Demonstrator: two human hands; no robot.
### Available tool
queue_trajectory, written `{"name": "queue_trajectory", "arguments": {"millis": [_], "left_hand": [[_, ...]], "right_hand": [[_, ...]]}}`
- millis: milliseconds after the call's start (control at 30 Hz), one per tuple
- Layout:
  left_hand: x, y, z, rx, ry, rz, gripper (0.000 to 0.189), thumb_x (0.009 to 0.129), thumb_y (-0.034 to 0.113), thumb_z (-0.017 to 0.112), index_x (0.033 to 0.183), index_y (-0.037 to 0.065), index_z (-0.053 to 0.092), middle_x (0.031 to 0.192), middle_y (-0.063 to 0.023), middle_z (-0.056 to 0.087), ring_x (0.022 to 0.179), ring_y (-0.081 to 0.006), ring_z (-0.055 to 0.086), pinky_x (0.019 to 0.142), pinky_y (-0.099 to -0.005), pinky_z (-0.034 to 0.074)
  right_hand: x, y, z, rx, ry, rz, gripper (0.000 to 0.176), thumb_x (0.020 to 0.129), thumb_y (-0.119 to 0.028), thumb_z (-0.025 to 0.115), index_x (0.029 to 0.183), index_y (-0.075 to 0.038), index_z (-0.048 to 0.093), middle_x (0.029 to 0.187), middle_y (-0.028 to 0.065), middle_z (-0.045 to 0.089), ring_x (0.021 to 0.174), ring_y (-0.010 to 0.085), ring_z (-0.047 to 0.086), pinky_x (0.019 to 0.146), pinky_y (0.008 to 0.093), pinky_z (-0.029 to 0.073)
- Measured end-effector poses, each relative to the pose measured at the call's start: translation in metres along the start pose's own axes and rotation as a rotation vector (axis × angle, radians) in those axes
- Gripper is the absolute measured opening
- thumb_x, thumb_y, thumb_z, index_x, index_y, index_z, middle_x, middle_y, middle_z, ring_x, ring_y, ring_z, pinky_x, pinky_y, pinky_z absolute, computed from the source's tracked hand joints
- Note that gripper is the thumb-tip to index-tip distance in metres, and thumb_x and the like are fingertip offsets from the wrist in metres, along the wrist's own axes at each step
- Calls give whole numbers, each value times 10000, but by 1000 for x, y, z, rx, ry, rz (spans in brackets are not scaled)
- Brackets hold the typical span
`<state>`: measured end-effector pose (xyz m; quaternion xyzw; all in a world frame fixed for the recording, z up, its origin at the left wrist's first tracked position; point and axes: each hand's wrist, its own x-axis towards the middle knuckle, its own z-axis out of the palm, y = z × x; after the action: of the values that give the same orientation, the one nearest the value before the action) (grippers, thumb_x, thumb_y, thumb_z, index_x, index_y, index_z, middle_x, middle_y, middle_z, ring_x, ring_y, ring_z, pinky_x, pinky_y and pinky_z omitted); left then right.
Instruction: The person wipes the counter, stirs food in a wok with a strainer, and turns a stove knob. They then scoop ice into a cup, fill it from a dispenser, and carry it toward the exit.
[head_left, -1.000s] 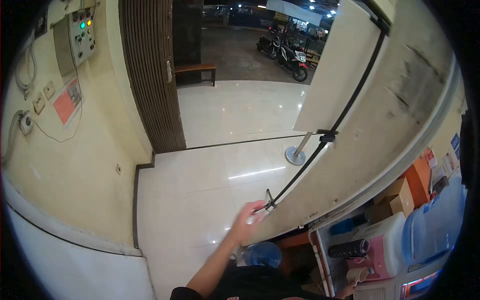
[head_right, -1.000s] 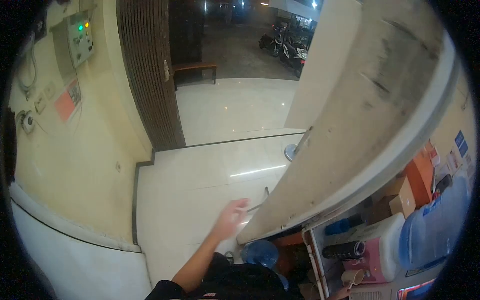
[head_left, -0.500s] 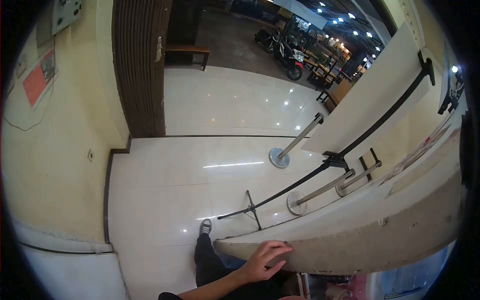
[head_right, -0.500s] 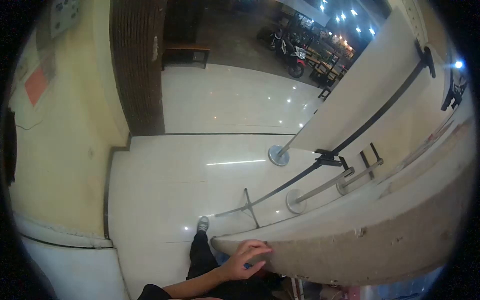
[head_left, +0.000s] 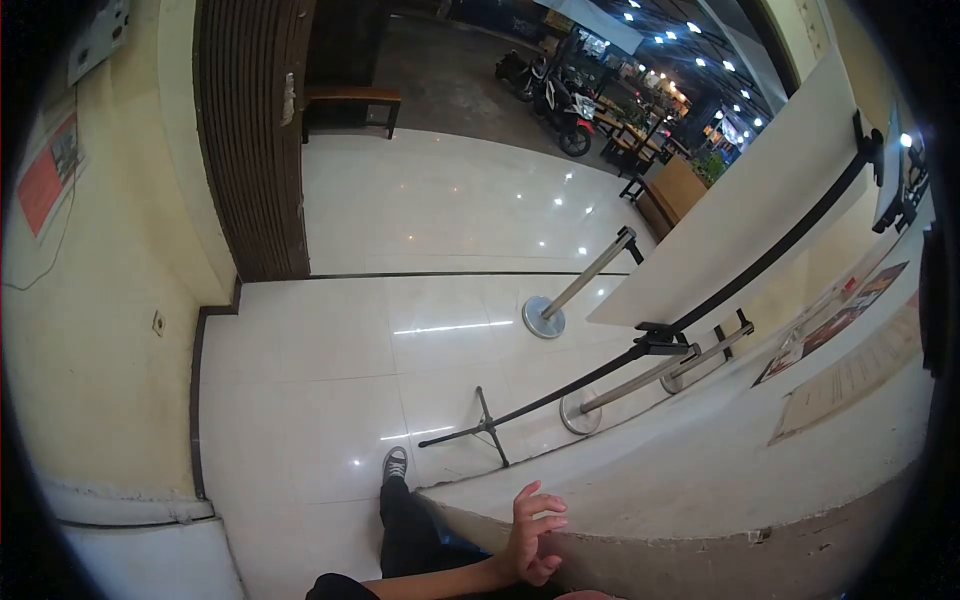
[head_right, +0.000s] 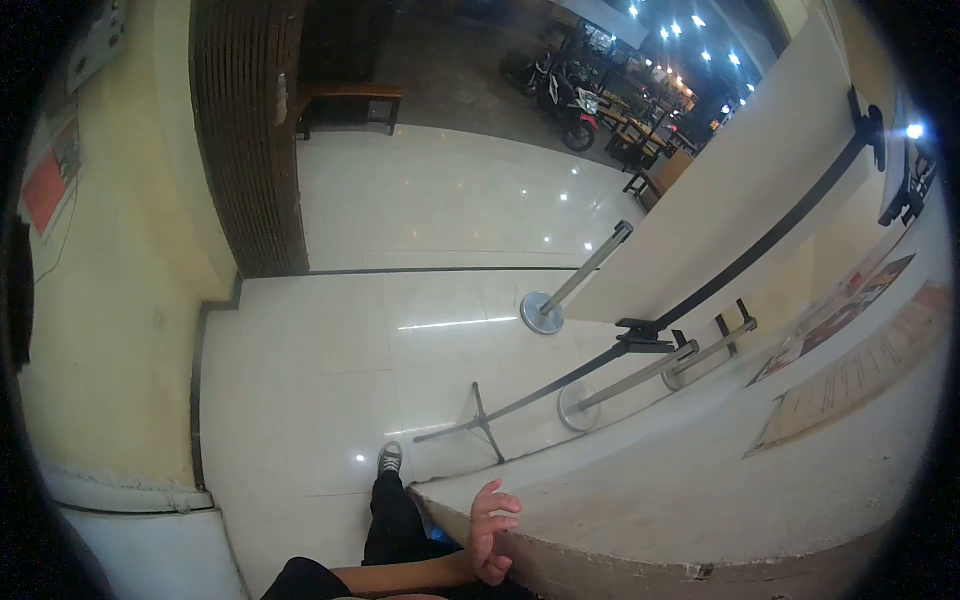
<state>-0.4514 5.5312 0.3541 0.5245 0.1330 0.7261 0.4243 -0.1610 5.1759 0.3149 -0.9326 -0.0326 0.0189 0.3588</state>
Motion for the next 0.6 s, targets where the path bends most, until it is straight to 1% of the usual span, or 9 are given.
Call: {"name": "queue_trajectory", "arguments": {"millis": [167, 600], "left_hand": [[2, 2, -2, 13, -51, -5, 419, 873, 402, 489, 1125, 68, 466, 1089, -145, 497, 1039, -280, 510, 1029, -571, 217], [0, 1, -3, 35, -91, -36, 395, 869, 337, 467, 1129, 40, 463, 1092, -150, 508, 1061, -276, 490, 1053, -540, 202]], "right_hand": [[-10, -1, 0, 10, -7, 11, 461, 864, -343, 608, 1087, 60, 593, 943, 166, 653, 841, 240, 619, 720, 358, 486], [-41, 10, -4, 60, -29, 6, 447, 878, -321, 598, 1109, 61, 588, 981, 171, 651, 867, 239, 621, 745, 356, 490]]}}
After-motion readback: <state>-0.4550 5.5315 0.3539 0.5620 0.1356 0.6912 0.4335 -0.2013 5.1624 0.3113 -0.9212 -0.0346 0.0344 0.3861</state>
